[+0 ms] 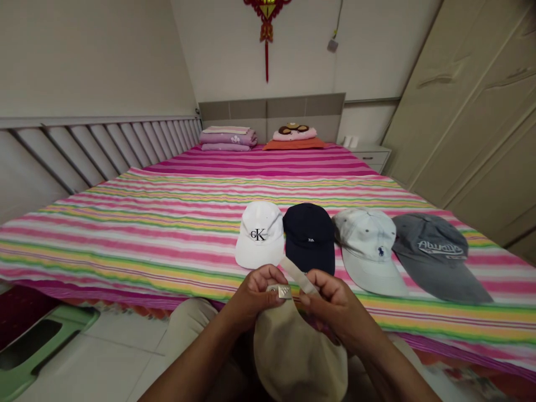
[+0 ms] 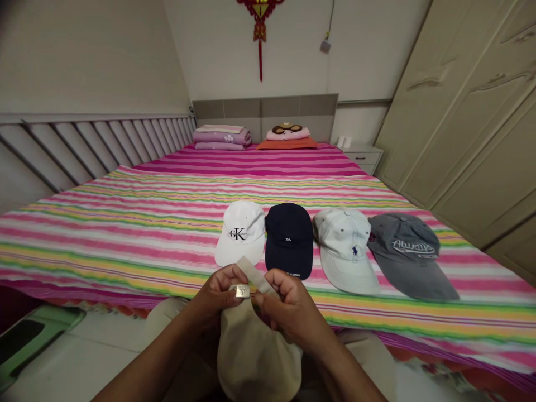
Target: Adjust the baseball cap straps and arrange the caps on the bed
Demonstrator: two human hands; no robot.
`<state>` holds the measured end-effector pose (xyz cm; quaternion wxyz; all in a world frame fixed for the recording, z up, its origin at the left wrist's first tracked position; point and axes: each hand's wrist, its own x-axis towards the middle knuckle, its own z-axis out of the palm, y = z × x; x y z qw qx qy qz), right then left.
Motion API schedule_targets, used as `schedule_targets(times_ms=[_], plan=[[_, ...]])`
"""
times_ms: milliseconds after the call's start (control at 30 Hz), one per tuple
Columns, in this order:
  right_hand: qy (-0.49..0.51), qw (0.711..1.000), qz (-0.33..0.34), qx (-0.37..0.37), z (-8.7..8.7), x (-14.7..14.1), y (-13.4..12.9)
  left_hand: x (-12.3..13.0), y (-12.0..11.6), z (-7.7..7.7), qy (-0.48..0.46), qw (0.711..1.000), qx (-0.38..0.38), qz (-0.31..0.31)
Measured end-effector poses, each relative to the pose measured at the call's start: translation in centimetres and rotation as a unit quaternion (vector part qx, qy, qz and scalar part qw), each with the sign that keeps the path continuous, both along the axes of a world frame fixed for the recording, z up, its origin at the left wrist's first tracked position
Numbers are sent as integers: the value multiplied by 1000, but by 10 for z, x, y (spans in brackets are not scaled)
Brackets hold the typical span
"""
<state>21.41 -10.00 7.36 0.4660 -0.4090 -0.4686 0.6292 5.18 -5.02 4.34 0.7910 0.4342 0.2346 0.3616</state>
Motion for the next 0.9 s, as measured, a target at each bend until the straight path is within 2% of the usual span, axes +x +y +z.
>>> schedule_targets(times_ms=[300,500,667,700,767,833,900], plan=[[-49,997,-62,-28,1,-12,2,1,-3,2,72,995,69,31],[4,998,-42,-47,-10,-13,6,-2,-6,-1,115,970,207,56],[28,997,-53,-45,-16,-15,7,-2,-10,-8,147,937,279,152],[24,997,-57,-44,-16,-15,7,-1,-10,-10,146,934,281,167],[29,997,-59,-40,-17,-17,7,-1,-9,-14,117,949,237,174],[49,996,-59,-38,-17,-18,8,0,-8,-17,63,975,143,158],[64,995,-67,-41,-16,-18,9,0,-5,-18,2,988,51,144]])
